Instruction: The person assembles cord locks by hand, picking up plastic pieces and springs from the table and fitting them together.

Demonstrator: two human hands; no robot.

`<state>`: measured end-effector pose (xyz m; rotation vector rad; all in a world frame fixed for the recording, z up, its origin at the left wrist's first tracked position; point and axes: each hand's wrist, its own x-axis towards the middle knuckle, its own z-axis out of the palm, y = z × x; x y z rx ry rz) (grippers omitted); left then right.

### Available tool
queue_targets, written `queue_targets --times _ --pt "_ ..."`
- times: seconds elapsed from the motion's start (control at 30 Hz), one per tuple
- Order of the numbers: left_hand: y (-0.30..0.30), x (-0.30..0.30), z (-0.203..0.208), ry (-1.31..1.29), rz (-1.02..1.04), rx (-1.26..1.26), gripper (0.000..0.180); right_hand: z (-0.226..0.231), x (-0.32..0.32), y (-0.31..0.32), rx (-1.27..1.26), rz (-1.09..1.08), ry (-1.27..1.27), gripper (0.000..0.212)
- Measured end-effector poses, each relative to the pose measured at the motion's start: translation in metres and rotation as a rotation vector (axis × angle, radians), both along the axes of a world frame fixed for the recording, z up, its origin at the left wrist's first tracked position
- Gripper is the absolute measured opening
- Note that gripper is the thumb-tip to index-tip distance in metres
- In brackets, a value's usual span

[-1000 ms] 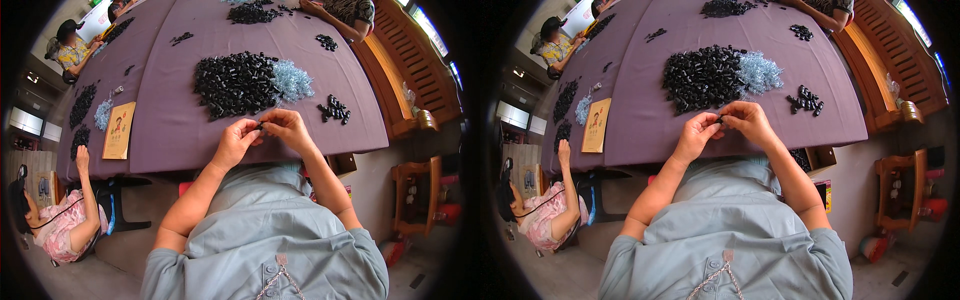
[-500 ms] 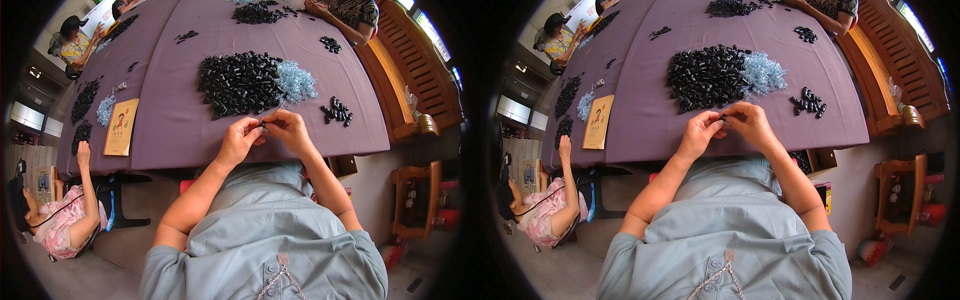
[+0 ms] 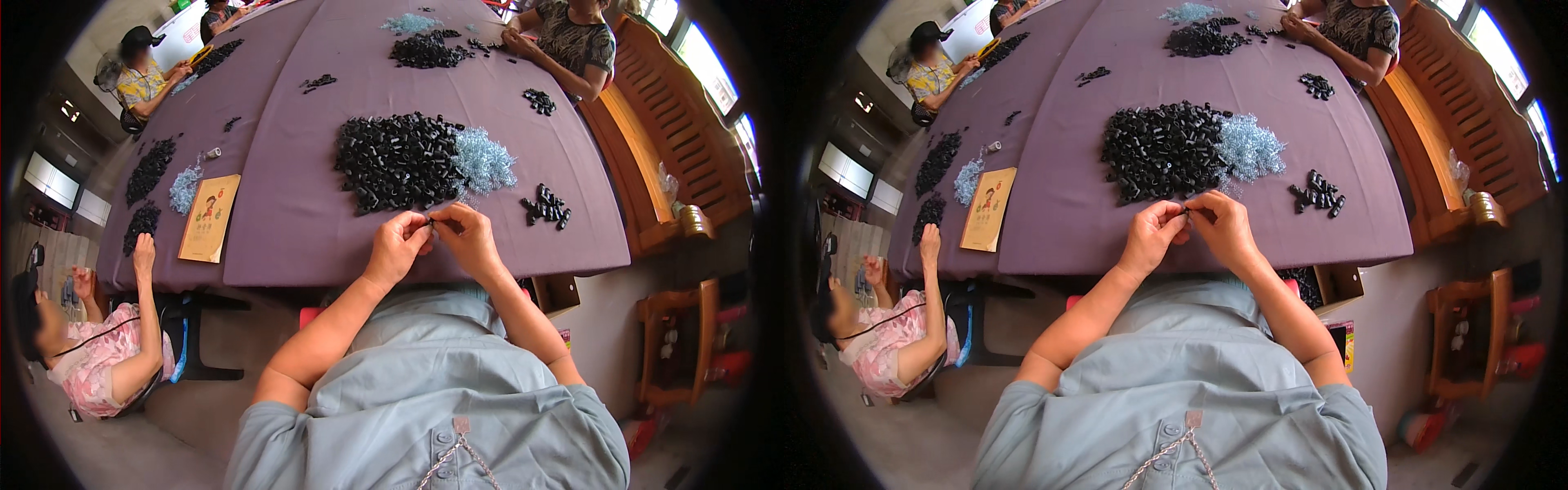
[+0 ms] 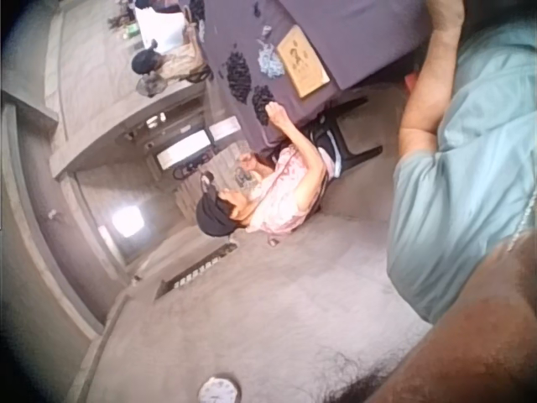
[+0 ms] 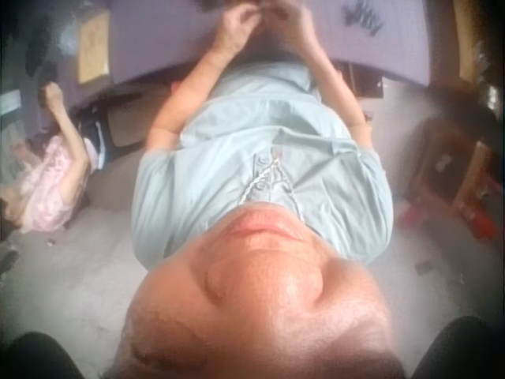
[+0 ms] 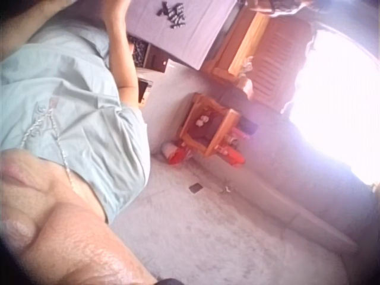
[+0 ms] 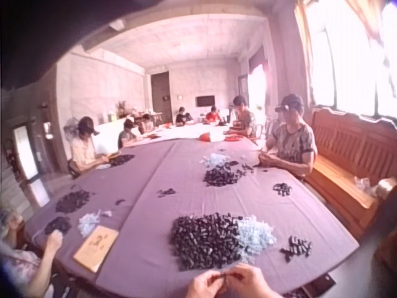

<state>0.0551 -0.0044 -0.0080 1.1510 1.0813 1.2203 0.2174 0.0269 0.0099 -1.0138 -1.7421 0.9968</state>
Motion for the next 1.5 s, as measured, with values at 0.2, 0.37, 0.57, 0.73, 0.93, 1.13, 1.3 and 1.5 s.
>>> queue_targets --times 0.2,0.37,0.57,0.73,0.93,1.13,1.3,1.5 --pt "0.003 0.002 -0.001 -0.04 0.03 -0.018 0.014 0.004 0.002 -0.002 -0.053 0.04 0.055 0.015" --pt "0.006 0.006 0.008 -0.243 0.004 -0.122 0.015 0.036 -0.001 -0.012 0.113 0.12 -0.163 0.045" --pt "0.005 0.028 0.01 -0.4 -0.018 -0.266 0.016 0.006 -0.003 -0.008 0.27 0.051 -0.228 0.056" --pt "0.003 0.024 0.01 -0.442 -0.008 -0.339 0.014 0.002 -0.002 -0.006 0.264 0.008 -0.288 0.046" --pt "0.007 0.019 0.004 -0.479 -0.034 -0.362 0.015 0.008 -0.001 -0.008 0.308 0.038 -0.308 0.045" --pt "0.011 0.018 0.005 -0.473 -0.018 -0.393 0.017 0.0 -0.001 -0.004 0.328 0.041 -0.311 0.046" --pt "0.019 0.015 0.011 -0.334 -0.085 -0.479 0.019 -0.001 0.002 -0.001 0.36 0.067 -0.332 0.045" --pt "0.018 0.023 0.019 -0.162 -0.039 -0.501 0.021 -0.005 0.004 0.003 0.358 0.102 -0.327 0.043"
